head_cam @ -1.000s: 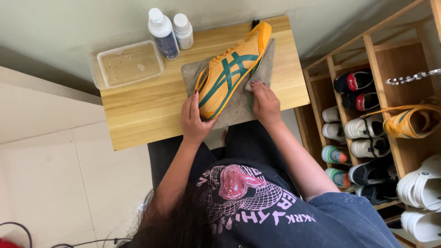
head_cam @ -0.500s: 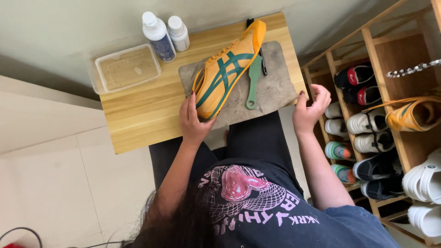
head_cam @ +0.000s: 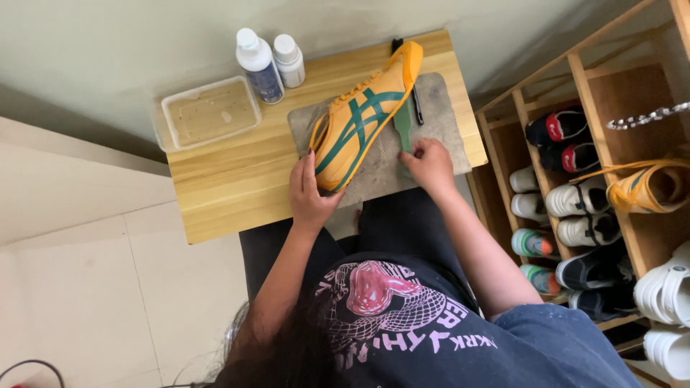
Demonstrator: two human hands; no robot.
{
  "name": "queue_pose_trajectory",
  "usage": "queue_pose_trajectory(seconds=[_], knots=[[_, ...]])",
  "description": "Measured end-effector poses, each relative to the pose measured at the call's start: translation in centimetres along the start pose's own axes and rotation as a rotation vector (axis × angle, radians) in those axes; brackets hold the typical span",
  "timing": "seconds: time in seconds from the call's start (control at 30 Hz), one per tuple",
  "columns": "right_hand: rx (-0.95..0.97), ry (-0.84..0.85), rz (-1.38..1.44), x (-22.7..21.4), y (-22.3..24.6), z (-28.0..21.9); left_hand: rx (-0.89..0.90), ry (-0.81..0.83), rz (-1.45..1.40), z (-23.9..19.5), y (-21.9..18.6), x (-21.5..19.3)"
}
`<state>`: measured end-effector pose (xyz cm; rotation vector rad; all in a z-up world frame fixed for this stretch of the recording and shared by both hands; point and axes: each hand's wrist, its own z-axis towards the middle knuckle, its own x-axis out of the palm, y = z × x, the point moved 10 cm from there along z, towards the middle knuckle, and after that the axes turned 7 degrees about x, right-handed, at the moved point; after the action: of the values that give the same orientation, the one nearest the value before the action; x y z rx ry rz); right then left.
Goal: The person cleans a yellow and green sneaker on a wooden table. They first use a black brush to scrub the upper, then switch to a green brush dipped in a liquid container to scrub the same areas repeatedly.
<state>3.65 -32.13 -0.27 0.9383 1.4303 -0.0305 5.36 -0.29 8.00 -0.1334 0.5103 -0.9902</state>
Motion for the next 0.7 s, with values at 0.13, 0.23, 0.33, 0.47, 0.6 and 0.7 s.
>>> queue_pose_trajectory(seconds=[0.13,0.23,0.33,0.47,0.6,0.7], knots=[[0.137,0.115,0.184,-0.7,-3.6,0.4,0.02,-0.019,0.002,0.4,-0.5,-0.7],[0.233,0.123,0.546,-1.8,-5.2,0.0,0.036,-0.028,-0.011,0.7,-0.3,-0.8],[0.205,0.13,0.864,-3.0,-4.0,-1.3,0.034,-0.021,-0.04,0.5,-0.3,-0.9],[-0.069,0.373,0.81,-1.2,1.9,-3.7,0.054,-0.025,-0.029,0.0,-0.3,-0.6],[-0.089,0.256,0.759,-2.4,3.3,-3.0,0.047,-0.03,-0.021,-0.8,0.0,-0.5],[-0.134,0.349,0.661,-2.3,5.2,-4.3,0.041,-0.031,-0.065,-0.8,0.2,-0.5]])
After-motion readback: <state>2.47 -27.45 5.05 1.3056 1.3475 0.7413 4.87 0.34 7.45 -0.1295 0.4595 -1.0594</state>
